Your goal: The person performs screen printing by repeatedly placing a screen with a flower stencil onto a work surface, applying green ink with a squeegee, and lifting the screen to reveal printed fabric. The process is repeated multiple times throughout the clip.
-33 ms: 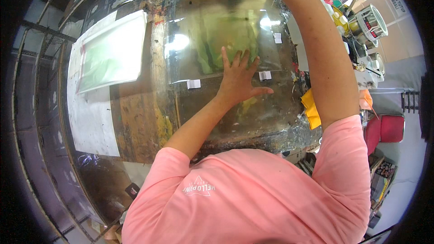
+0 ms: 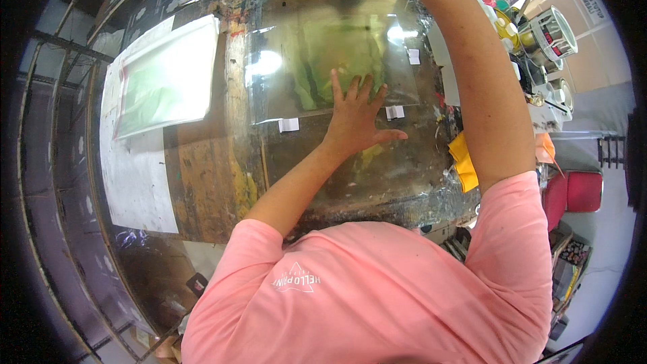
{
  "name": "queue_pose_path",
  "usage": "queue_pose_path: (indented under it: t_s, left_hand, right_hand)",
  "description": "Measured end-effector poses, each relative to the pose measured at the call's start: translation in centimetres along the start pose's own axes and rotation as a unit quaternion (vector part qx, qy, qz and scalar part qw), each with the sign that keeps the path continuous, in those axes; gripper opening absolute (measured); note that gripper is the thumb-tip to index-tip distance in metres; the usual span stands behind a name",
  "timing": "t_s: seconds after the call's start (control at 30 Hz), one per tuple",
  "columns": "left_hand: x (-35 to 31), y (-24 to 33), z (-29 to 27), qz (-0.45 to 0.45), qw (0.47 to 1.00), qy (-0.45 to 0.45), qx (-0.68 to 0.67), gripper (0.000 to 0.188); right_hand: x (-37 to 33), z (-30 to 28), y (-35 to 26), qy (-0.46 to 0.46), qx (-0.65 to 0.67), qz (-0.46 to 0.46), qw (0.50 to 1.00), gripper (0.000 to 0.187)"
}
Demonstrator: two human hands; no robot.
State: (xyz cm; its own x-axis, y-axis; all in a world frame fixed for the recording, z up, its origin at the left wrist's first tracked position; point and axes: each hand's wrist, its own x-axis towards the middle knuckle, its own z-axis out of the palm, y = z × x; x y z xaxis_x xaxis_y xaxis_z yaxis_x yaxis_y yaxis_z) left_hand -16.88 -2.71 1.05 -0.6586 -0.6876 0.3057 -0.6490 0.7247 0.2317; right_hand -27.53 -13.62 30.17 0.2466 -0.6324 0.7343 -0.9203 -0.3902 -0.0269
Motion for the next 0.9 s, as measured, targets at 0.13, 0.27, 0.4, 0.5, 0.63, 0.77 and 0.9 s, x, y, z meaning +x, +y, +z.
queue_pose_path:
  t_s: [0.13,0.27,0.4,0.5,0.63,0.77,0.9]
  left_hand:
    - [-0.1,0.1,0.1,0.001,1.0,0.005,0.003,0.122]
    - [-0.3,0.0,0.5,0.026,0.998,0.049,0.01,0.116]
    - [-0.8,-0.4,-1.6,0.042,0.991,0.118,-0.041,0.097]
    - [-1.1,-1.9,-6.5,-0.159,0.938,0.174,-0.254,0.079]
    - [-2.5,-7.7,-15.9,-0.297,0.778,0.277,-0.479,0.079]
    - [-5.7,-8.6,-17.6,-0.306,0.819,0.192,-0.446,0.096]
    - [-9.9,-7.4,-12.1,-0.339,0.876,0.1,-0.328,0.106]
  right_hand:
    - [-0.3,-0.1,-0.1,-0.014,0.012,0.003,1.0,0.058]
    - [-0.8,-0.4,-0.7,-0.01,0.002,0.003,1.0,0.056]
    - [-1.0,-0.5,-1.2,-0.015,0.02,0.026,0.999,0.051]
    - [-1.9,-0.3,-1.4,0.004,-0.016,0.027,0.999,0.048]
    - [-6.0,0.5,-2.0,-0.033,-0.043,0.024,0.998,0.054]
    - [-13.3,1.7,-3.0,-0.124,-0.036,-0.037,0.991,0.057]
    - [-17.9,2.9,-1.6,-0.332,0.15,-0.01,0.931,0.043]
